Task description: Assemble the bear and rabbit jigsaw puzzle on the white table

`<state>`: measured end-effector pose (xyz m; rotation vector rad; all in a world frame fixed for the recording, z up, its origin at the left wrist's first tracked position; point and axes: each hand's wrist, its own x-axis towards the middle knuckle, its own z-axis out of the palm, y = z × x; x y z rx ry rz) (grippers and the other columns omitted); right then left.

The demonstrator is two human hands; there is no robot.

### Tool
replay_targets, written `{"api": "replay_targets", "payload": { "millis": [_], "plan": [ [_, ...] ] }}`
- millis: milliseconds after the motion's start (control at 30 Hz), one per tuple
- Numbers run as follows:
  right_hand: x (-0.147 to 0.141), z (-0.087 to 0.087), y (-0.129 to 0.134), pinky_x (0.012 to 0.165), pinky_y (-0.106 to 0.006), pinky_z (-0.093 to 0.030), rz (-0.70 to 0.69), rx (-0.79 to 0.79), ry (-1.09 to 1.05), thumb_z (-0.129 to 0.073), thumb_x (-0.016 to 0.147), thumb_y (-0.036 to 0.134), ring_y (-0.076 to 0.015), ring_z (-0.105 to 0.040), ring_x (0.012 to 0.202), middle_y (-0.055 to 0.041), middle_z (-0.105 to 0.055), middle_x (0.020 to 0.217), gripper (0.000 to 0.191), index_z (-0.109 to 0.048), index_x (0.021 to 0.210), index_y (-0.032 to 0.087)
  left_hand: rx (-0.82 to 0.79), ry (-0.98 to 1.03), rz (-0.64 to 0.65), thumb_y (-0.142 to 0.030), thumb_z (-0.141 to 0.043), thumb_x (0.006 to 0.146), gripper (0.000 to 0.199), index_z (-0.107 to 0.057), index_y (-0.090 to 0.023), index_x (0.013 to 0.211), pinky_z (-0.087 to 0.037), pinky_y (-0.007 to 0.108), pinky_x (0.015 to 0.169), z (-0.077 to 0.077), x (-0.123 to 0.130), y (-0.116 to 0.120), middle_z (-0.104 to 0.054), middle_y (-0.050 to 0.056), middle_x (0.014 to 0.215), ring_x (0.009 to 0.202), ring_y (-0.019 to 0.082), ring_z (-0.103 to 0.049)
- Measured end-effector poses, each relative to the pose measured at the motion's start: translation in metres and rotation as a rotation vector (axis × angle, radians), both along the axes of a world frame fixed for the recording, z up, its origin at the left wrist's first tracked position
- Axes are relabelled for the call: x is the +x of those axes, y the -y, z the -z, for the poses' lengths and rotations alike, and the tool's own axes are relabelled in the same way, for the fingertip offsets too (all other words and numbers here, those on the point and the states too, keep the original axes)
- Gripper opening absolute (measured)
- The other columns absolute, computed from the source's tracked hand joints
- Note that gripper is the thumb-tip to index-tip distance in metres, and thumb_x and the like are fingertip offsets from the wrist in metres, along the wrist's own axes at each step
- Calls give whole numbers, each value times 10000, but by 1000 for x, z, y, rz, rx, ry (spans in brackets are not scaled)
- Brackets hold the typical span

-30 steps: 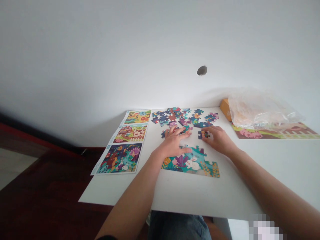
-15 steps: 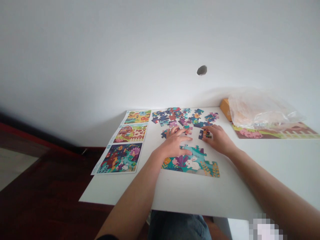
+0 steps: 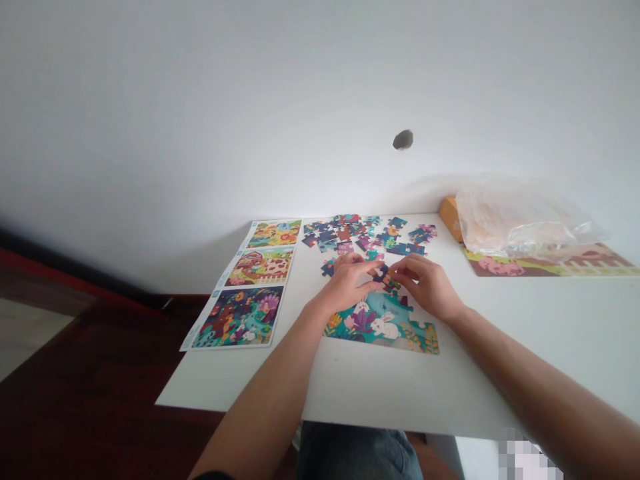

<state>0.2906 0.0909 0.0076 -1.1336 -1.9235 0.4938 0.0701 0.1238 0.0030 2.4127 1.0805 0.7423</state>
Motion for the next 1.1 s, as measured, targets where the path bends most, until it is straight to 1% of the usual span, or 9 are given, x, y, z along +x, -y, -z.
{"api": "replay_targets", "payload": {
  "millis": [100,167,333,400,533,633,867,967,1100],
  "plan": [
    [-2,1,1,668,-302,-527,-59,-34,-20,-558,938,295,-169,-613,756,-53,-627,890,150,-688,959,222,-39,63,6,-252,-706,856,440,-635,-257,1290,-407,406,1027,1,2,0,-748,28,940,1070,243,-577],
    [0,4,0,739,-330,-542,-94,-37,21,-561,930,298,-187,-623,832,-65,-624,960,182,-671,1056,228,-41,93,-15,-220,-677,869,410,-645,-268,1275,-429,379,998,2,3,-1,-744,20,929,1028,226,-599],
    [7,12,-3,975,-498,-462,-104,-23,300,-688,831,383,-309,-537,1146,-125,-566,1212,630,-465,1405,247,7,96,-149,-205,-622,887,207,-727,-260,1057,-450,355,943,1,-1,-5,-759,-7,887,955,210,-625],
    [10,14,-4,988,-530,-436,-74,-34,366,-681,836,415,-325,-513,1169,-134,-544,1261,676,-423,1441,258,14,92,-209,-203,-620,883,160,-732,-255,984,-455,351,932,1,-3,-6,-765,-17,865,950,209,-631],
    [16,14,-6,989,-545,-411,-70,-58,447,-669,844,458,-327,-499,1170,-120,-544,1273,615,-477,1408,308,28,82,-304,-227,-633,874,159,-737,-274,986,-458,346,926,0,-3,-7,-770,-28,859,966,210,-634],
    [20,13,-8,1014,-563,-382,-97,-66,477,-670,843,454,-331,-482,1215,-119,-545,1301,563,-527,1370,314,21,40,-322,-246,-635,872,191,-746,-288,1021,-454,346,930,1,-3,-7,-773,-25,888,983,212,-629],
    [27,9,-11,1082,-596,-319,-224,-68,449,-635,877,315,-331,-425,1362,-82,-565,1385,360,-636,1237,314,59,-68,-253,-352,-657,863,162,-787,-290,937,-407,394,951,3,-5,-6,-765,3,962,1007,234,-592],
    [27,7,-10,1096,-619,-295,-286,-77,451,-593,887,230,-335,-396,1392,-59,-569,1395,354,-652,1219,338,67,-103,-201,-356,-657,863,156,-791,-304,922,-376,412,952,3,-6,-5,-754,9,924,1002,237,-587],
    [25,3,-9,1106,-571,-306,-385,-53,443,-561,887,163,-300,-442,1350,-48,-584,1370,384,-671,1201,356,49,-142,-151,-369,-673,851,149,-793,-319,926,-343,425,955,0,-6,-3,-731,17,854,998,249,-586]
  ]
}}
